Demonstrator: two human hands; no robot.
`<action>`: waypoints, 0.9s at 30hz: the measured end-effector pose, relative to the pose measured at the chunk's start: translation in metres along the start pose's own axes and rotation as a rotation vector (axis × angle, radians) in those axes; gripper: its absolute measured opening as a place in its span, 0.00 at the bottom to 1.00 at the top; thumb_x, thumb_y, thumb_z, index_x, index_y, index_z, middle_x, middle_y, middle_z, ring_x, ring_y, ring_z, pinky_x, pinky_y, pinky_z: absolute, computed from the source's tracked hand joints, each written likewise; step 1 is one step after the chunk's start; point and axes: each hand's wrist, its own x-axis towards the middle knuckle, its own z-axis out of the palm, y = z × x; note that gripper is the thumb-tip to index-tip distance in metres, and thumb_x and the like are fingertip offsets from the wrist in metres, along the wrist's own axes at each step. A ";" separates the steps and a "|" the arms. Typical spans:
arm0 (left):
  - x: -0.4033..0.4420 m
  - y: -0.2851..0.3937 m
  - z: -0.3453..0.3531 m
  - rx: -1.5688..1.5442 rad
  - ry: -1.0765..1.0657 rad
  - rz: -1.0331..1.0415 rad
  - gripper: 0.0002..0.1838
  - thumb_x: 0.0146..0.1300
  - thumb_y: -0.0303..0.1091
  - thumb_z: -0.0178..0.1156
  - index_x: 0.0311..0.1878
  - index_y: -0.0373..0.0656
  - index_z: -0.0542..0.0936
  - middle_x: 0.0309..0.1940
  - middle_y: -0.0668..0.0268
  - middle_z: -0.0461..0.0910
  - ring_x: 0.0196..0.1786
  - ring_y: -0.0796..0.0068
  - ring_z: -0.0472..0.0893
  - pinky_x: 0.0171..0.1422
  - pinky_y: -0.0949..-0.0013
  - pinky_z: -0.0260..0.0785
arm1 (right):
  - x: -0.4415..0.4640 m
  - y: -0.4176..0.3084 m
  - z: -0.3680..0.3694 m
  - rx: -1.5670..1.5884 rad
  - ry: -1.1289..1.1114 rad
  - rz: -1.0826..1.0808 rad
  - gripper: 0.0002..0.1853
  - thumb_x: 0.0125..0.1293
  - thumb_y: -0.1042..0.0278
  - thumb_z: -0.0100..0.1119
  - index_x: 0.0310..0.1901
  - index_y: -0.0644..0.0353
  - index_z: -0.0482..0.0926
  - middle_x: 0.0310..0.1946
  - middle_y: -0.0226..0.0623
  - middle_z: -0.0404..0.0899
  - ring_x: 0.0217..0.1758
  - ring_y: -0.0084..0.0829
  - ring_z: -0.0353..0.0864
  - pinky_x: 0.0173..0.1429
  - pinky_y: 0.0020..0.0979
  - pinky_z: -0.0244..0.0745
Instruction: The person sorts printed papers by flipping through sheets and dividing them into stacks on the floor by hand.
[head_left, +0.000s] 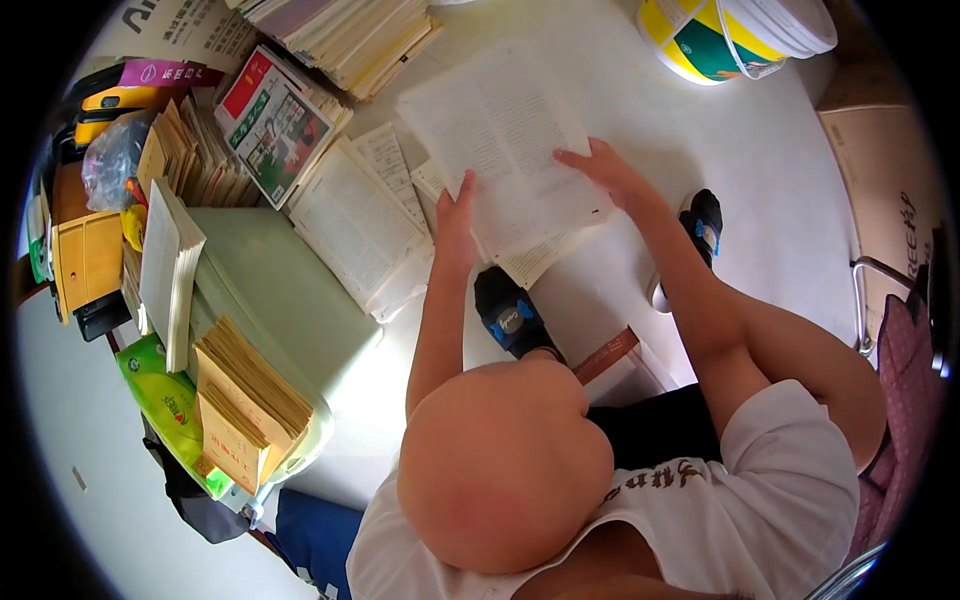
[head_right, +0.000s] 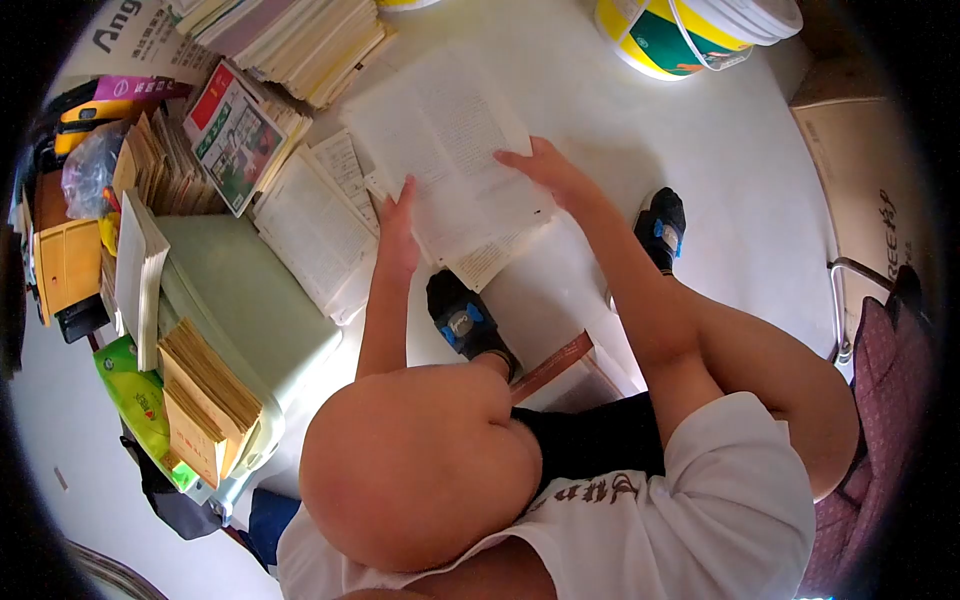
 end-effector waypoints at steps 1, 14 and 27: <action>0.000 -0.001 0.000 -0.018 0.025 -0.173 0.29 0.74 0.44 0.64 0.71 0.36 0.71 0.65 0.59 0.77 0.64 0.64 0.78 0.68 0.63 0.72 | 0.006 0.018 -0.002 0.000 -0.002 0.004 0.31 0.69 0.58 0.70 0.66 0.71 0.73 0.55 0.43 0.84 0.55 0.35 0.84 0.61 0.37 0.79; 0.012 -0.085 -0.006 0.201 0.163 -0.049 0.26 0.74 0.38 0.62 0.68 0.32 0.71 0.60 0.55 0.81 0.60 0.64 0.81 0.64 0.64 0.73 | 0.031 0.106 0.000 -0.398 0.378 0.130 0.32 0.77 0.45 0.54 0.62 0.75 0.72 0.56 0.56 0.81 0.57 0.43 0.83 0.60 0.40 0.77; 0.002 -0.056 -0.009 0.494 0.070 0.531 0.22 0.76 0.35 0.59 0.66 0.31 0.72 0.56 0.51 0.82 0.58 0.59 0.82 0.64 0.62 0.72 | 0.015 0.080 -0.011 -0.338 0.335 -0.343 0.28 0.66 0.70 0.70 0.65 0.67 0.74 0.57 0.43 0.83 0.59 0.35 0.82 0.67 0.36 0.74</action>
